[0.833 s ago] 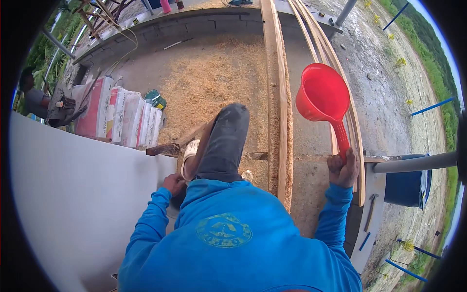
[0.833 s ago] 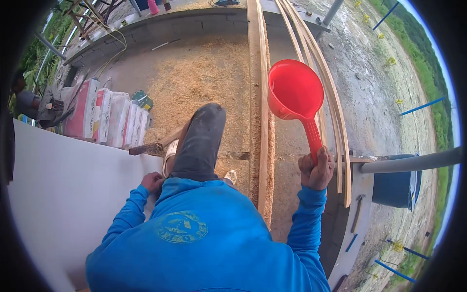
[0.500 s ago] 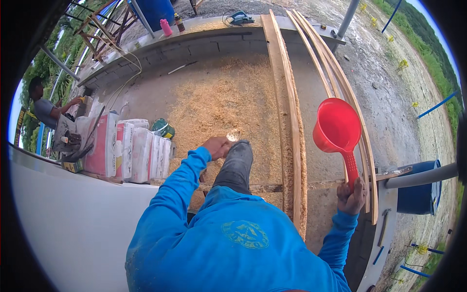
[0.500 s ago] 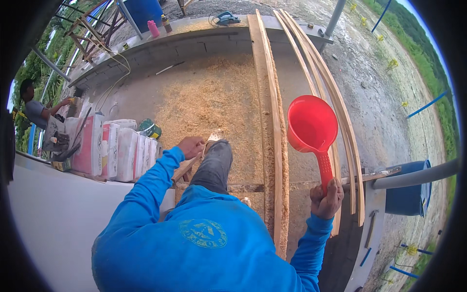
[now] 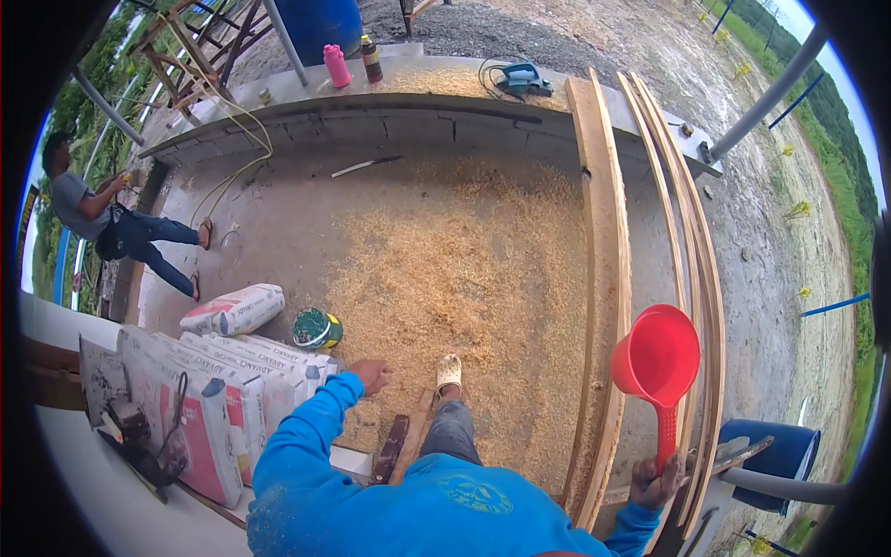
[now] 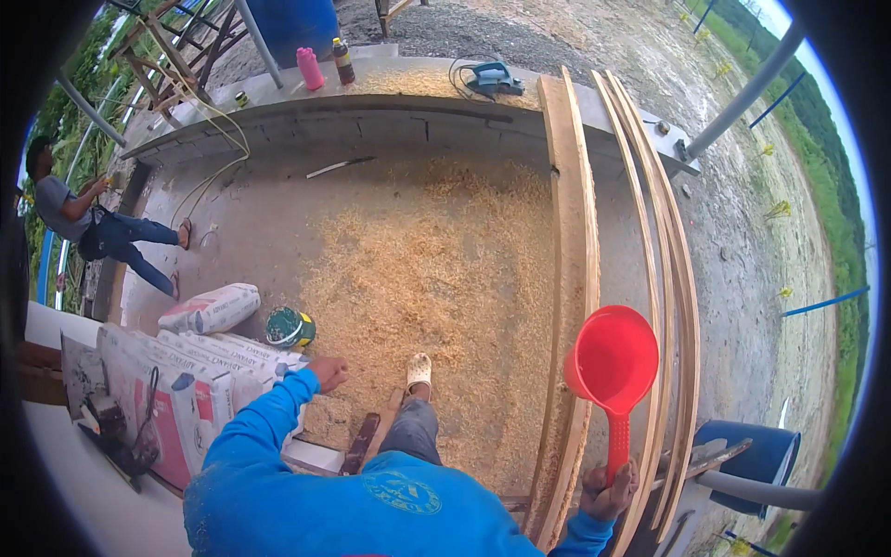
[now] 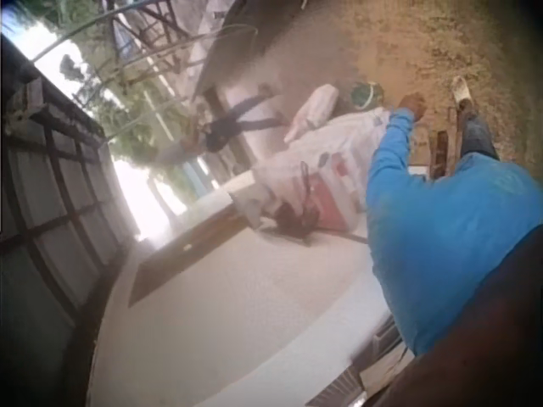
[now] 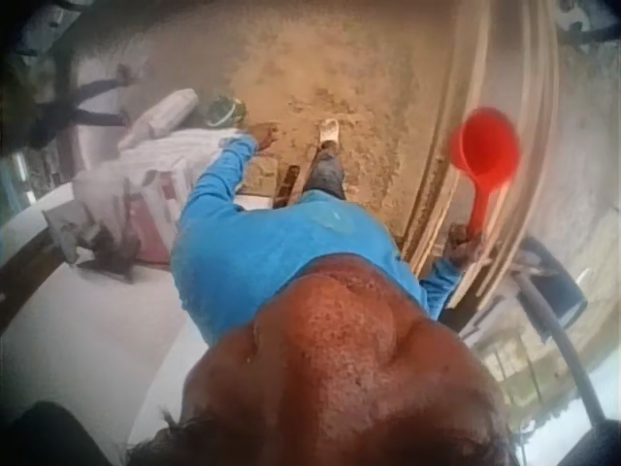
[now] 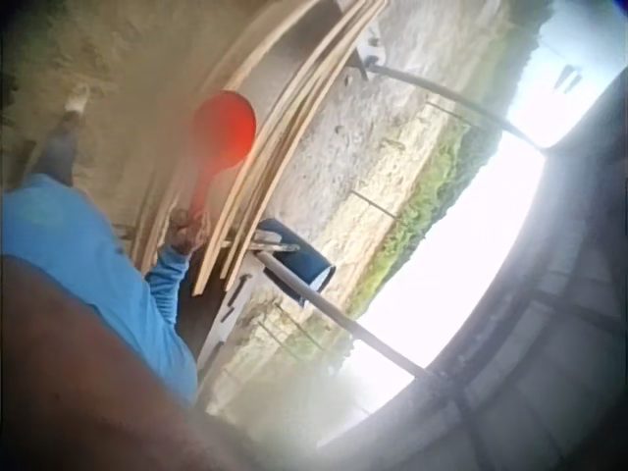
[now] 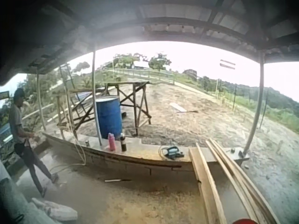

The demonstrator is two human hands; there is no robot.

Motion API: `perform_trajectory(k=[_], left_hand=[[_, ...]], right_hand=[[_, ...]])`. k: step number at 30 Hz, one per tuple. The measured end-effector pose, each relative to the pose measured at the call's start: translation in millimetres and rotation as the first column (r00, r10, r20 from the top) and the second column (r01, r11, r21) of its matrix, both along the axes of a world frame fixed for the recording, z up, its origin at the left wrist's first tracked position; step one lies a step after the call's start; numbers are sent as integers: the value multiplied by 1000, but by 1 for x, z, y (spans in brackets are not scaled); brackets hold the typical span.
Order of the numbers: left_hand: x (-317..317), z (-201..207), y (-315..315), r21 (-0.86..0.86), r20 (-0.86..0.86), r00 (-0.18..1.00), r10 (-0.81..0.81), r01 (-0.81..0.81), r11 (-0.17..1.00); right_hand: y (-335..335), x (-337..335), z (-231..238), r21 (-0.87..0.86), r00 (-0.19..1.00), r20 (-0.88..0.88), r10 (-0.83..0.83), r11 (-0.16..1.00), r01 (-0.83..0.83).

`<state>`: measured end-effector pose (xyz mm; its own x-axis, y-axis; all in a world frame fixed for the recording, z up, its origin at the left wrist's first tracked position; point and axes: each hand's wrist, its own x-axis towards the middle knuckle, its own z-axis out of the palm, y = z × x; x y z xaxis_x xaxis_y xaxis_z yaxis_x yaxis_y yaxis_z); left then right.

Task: The person uses a red plastic dipper to collect water from a barrel, pours liquid from a glass bottle into the dipper, and then inserts the end of a yellow hose into the resulting mixture.

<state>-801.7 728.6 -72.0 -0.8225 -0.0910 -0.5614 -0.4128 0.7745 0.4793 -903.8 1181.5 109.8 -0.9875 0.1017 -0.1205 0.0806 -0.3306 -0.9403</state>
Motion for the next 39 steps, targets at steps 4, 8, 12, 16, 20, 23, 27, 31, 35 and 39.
perform_trajectory(k=[4, 8, 12, 16, 20, 23, 27, 31, 35, 39], left_hand=[[38, -2, -26, 112, 161, 987, 17, -35, 993], [-11, 27, -34, 206, 88, 996, 35, -53, 977], [-123, 77, -32, 299, -230, 973, 29, 43, 953], [-221, 109, -43, 390, -429, 903, 32, 153, 908], [-259, 106, -87, 343, -512, 859, 26, 176, 923], [-241, 80, -134, 296, -425, 891, 159, -29, 955], [-155, 11, -193, 69, -3, 903, 429, -428, 901], [-116, 7, -218, -14, 291, 893, 343, -354, 935], [-162, 14, -253, 82, 332, 778, 533, -587, 806], [-261, 21, -309, 219, 317, 734, 601, -673, 706]], right_hand=[[-80, -66, -5, -88, 992, -5, 125, 988, -125], [-163, -126, 5, -65, 955, 4, 298, 953, -297], [-236, -181, -7, -44, 901, -81, 427, 901, -431], [-310, -227, -6, -135, 868, -17, 496, 859, -494], [-368, -286, -35, -169, 815, -14, 580, 802, -573], [-414, -328, -59, -229, 793, -3, 610, 771, -594], [-478, -393, -96, -209, 678, -1, 735, 662, -719], [-550, -455, -124, -183, 659, 16, 752, 650, -738], [-618, -517, -144, -171, 630, 70, 773, 632, -756], [-681, -565, -178, -208, 611, 59, 790, 608, -766]])
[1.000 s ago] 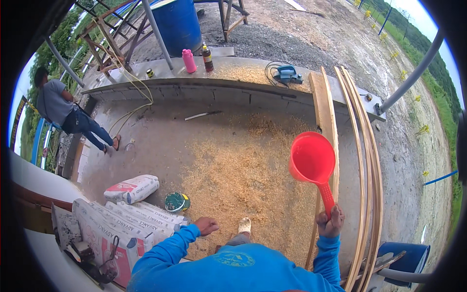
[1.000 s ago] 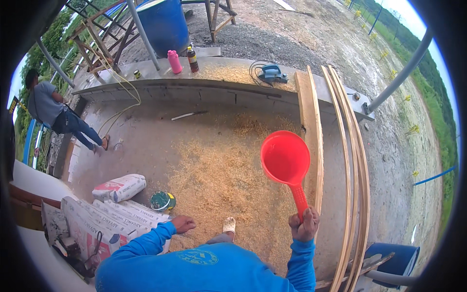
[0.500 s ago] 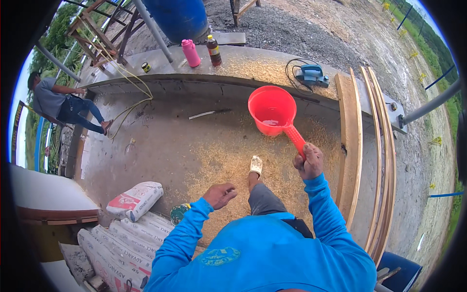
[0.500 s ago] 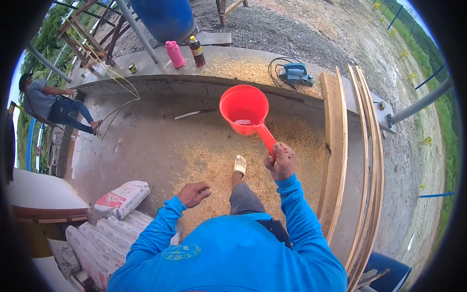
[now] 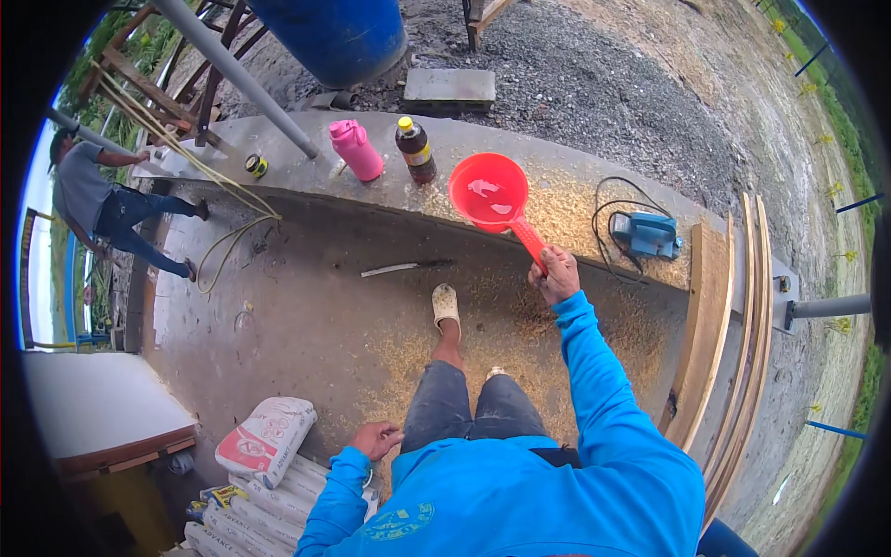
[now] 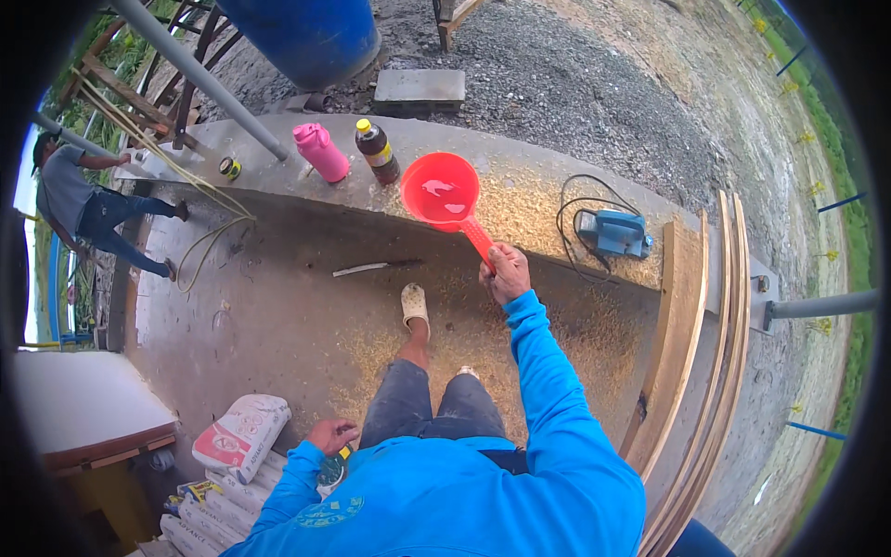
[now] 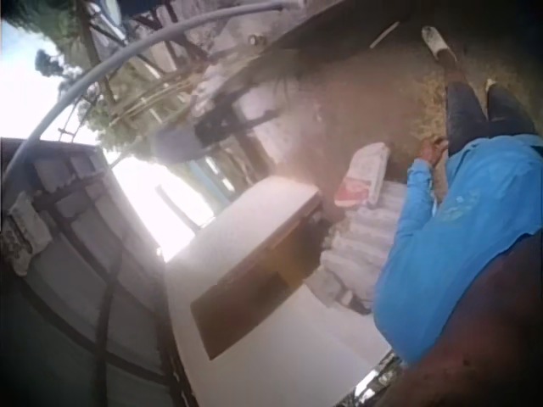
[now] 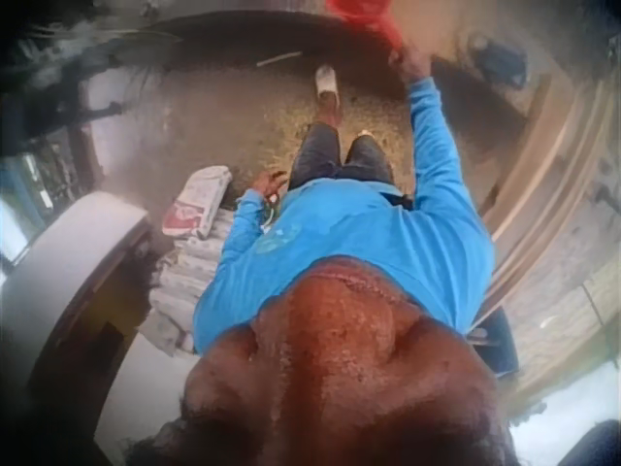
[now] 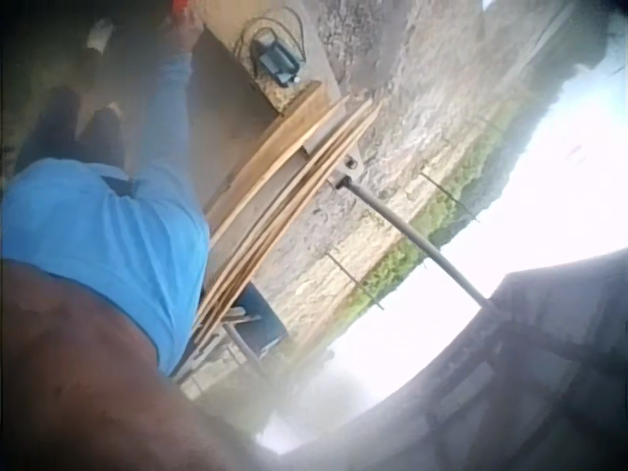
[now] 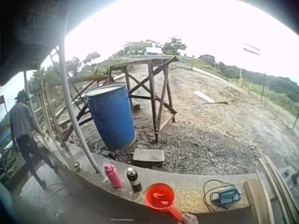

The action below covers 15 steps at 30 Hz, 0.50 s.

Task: The person uses a red plastic dipper to collect water from a barrel, pours liquid from a glass bottle into the dipper, and then inserts the end of a yellow hose into the resulting mixture.

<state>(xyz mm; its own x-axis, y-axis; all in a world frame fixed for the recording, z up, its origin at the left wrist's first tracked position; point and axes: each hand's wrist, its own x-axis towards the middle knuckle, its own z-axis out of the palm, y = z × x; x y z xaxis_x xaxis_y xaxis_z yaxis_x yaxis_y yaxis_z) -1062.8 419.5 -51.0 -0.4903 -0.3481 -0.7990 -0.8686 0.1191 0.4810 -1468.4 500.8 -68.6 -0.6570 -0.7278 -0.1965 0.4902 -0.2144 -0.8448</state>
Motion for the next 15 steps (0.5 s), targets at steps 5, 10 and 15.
perform_trajectory(k=[5, 10, 15], left_hand=[[-118, -35, -112, -247, -187, 932, -311, 262, 933], [-257, -58, -212, -332, -461, 883, -90, -77, 940], [-346, -94, -252, -186, -854, 517, 51, -395, 900]], right_hand=[[-57, -35, -47, 7, 999, 43, 26, 1000, -27], [-91, -58, -77, 91, 997, 80, 7, 996, -15], [-66, -78, -97, 321, 988, 147, 53, 942, -99]])
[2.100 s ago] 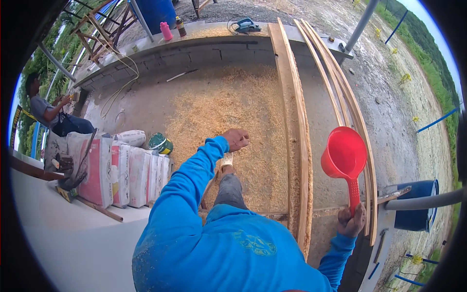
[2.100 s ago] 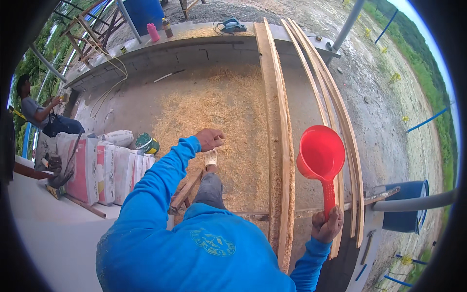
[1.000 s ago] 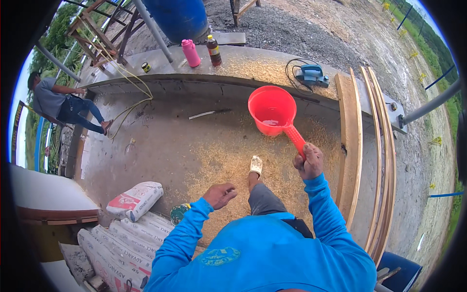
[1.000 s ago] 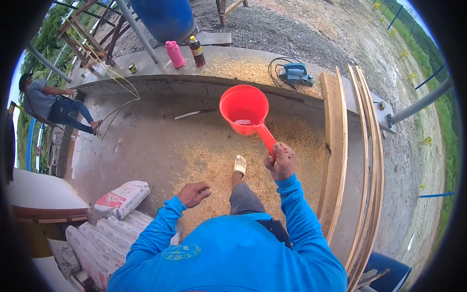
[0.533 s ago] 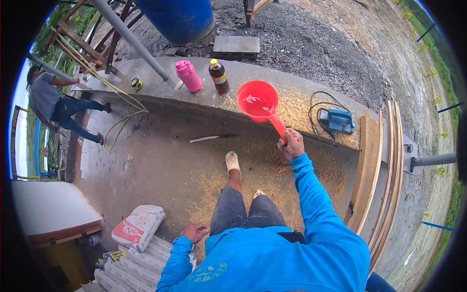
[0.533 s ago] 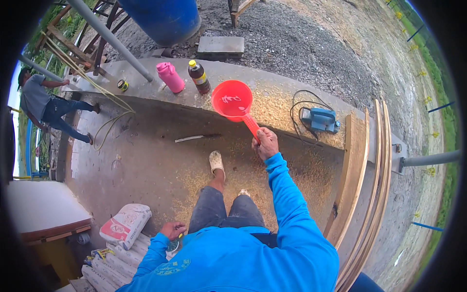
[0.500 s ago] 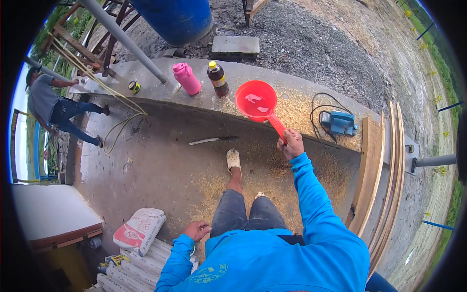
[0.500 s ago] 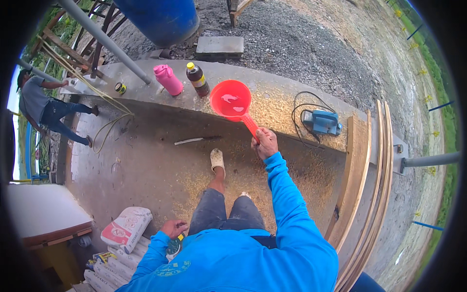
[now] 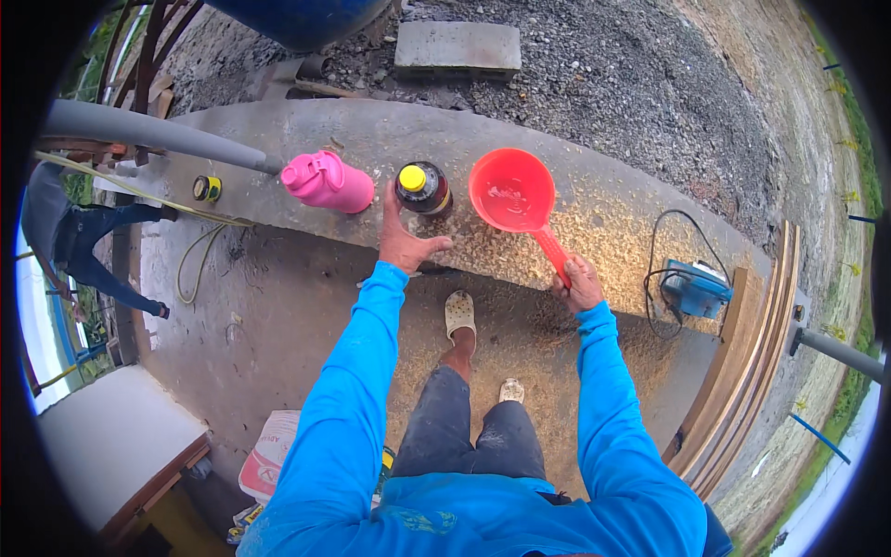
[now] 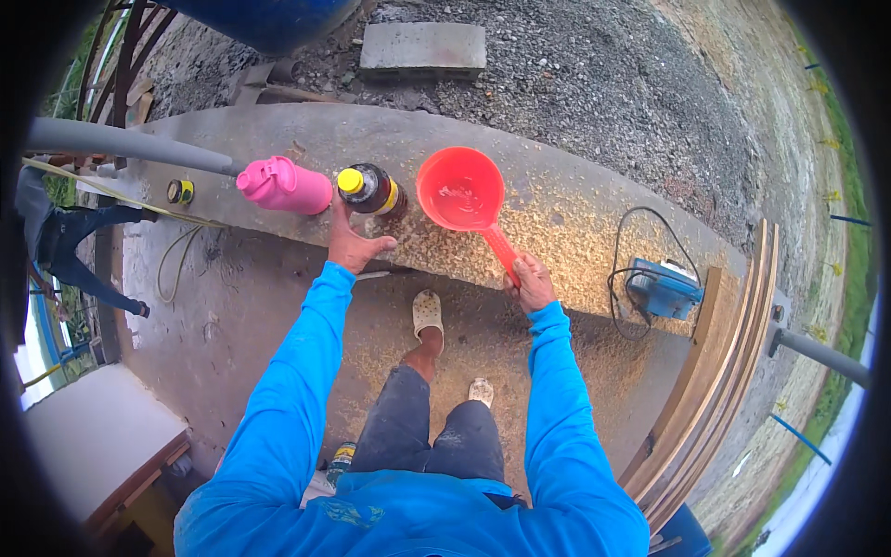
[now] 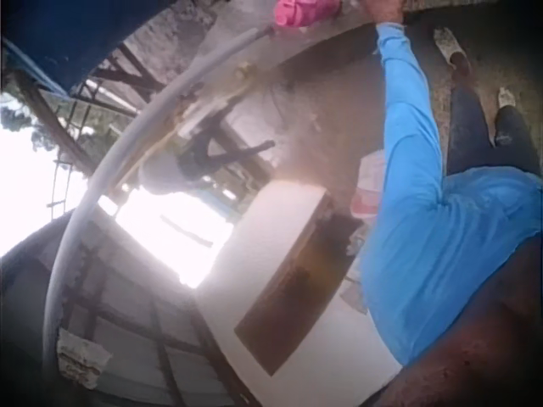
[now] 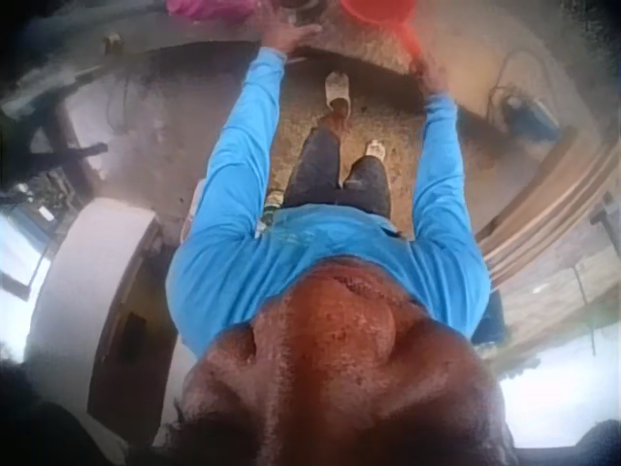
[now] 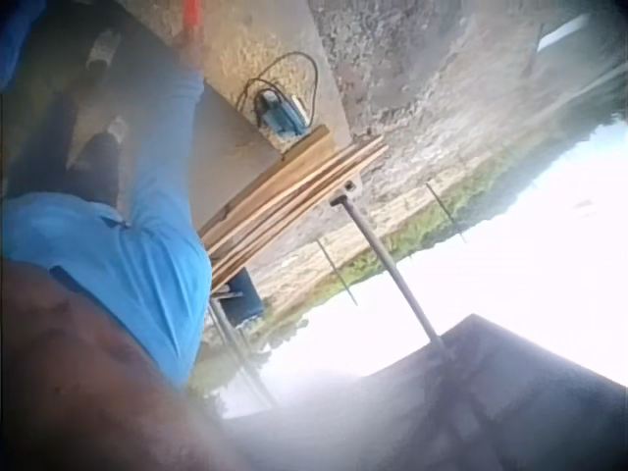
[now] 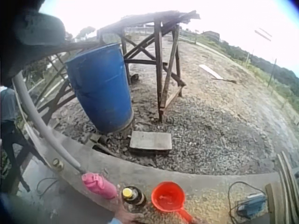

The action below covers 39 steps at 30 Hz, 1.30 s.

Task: The person uses a red plastic dipper to collect water from a barrel, pours liquid from a glass bottle into the dipper, and then inserts the end of a yellow hose into the resulting mixture.

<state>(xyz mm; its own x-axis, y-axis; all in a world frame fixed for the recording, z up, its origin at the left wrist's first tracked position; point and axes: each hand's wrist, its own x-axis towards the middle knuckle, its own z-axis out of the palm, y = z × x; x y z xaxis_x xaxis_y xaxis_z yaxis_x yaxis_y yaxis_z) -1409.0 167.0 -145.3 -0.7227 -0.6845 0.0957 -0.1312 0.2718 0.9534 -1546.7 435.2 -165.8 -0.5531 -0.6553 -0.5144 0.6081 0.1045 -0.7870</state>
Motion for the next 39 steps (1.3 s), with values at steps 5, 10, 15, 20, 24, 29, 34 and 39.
perform_trajectory(k=[5, 10, 15, 20, 24, 29, 34, 39], left_hand=[[-25, -30, -5, 172, -70, 996, 47, -34, 984], [-22, -14, -18, 98, -53, 998, 41, -36, 995], [-9, 33, -3, 184, 52, 986, -159, 147, 972], [36, 98, 39, 67, 161, 937, -310, 303, 951], [72, 144, 74, 265, 91, 882, -463, 427, 865], [68, 195, 99, 629, -244, 713, -657, 632, 453], [54, 255, 96, 301, -81, 725, -684, 672, 676], [38, 263, 104, 174, -178, 861, -476, 503, 846]], right_hand=[[14, -18, 15, 381, 865, -281, 417, 875, -298], [-67, -6, 136, 607, 659, -556, 506, 789, -93], [-145, 8, 180, 454, 111, -875, 471, 879, -148], [-156, 32, 208, 710, -135, -672, 728, 583, -395], [-128, 40, 241, 543, -255, -827, 500, 596, -592], [-117, 25, 297, 307, -252, -946, 205, 311, -899], [-124, 14, 362, 368, -389, -911, -138, 155, -917], [-108, -2, 394, 552, -561, -824, 75, 327, -767]])
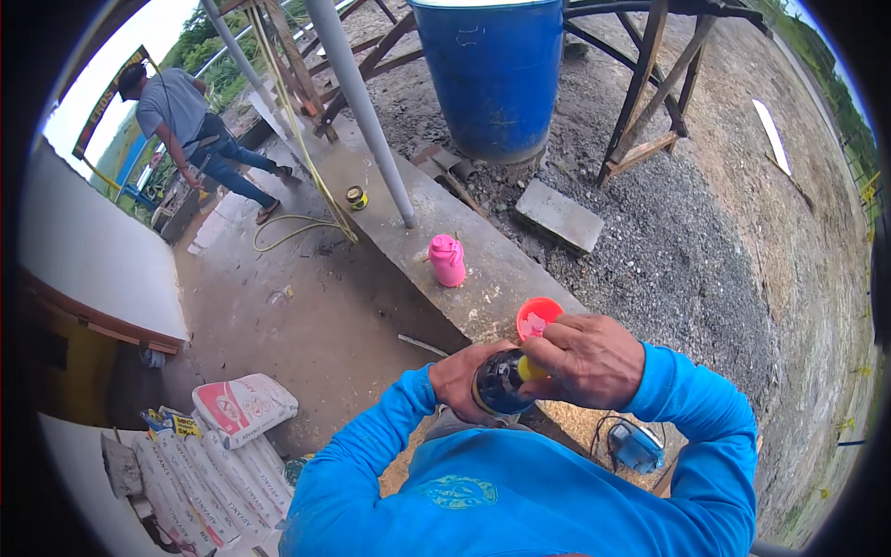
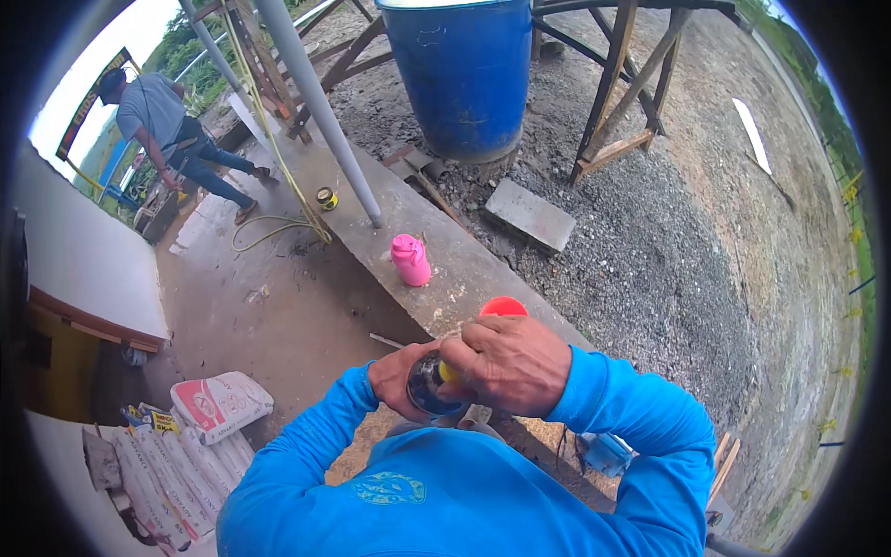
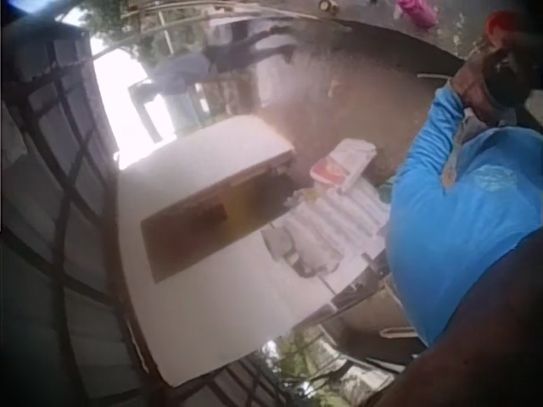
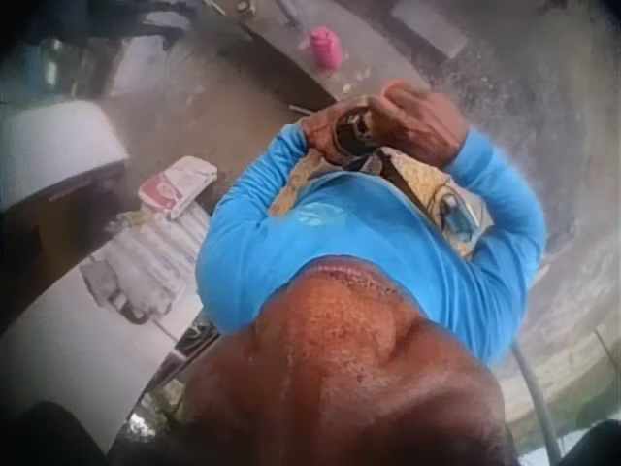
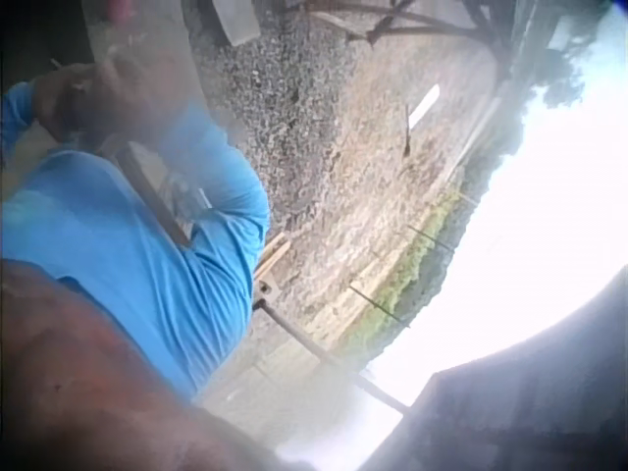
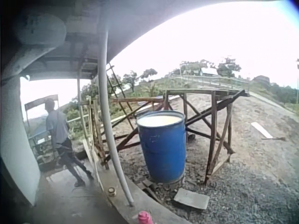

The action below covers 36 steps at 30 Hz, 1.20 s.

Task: The person uses a red plastic dipper to collect water from a barrel, pours liquid from a glass bottle into the dipper, and then inserts the end of a yellow hose into the resulting mixture.

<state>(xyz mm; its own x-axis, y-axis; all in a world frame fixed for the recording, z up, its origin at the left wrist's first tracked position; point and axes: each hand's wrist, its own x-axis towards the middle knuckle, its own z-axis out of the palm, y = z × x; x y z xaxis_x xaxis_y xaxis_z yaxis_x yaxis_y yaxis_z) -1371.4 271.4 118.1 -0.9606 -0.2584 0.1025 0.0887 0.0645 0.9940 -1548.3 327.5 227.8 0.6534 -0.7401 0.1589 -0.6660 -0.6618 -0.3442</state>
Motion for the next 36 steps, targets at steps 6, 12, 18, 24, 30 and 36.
perform_trajectory(k=[6, 12, 18, 24, 30, 36], left_hand=[[-17, -1, 4, 16, -49, 998, -29, 30, 999], [-26, -6, -1, -35, -86, 991, -106, 103, 994], [-27, 3, -5, -33, -47, 981, -187, 186, 982], [-23, -3, -4, -51, -45, 994, -104, 102, 993], [-12, -1, -5, -153, -35, 993, -109, 102, 983], [-8, -9, -12, -172, -66, 993, -95, 82, 982]], right_hand=[[12, -16, 11, 112, 997, -5, 78, 991, -77], [22, -22, 26, 199, 992, -27, 125, 973, -117], [30, -23, 24, 115, 1000, 17, 20, 993, -22], [39, -11, 15, 146, 952, -11, -307, 941, 306], [33, 0, 20, 111, 987, 12, -161, 981, 159], [26, 1, 17, 42, 991, -132, -22, 999, 28]])
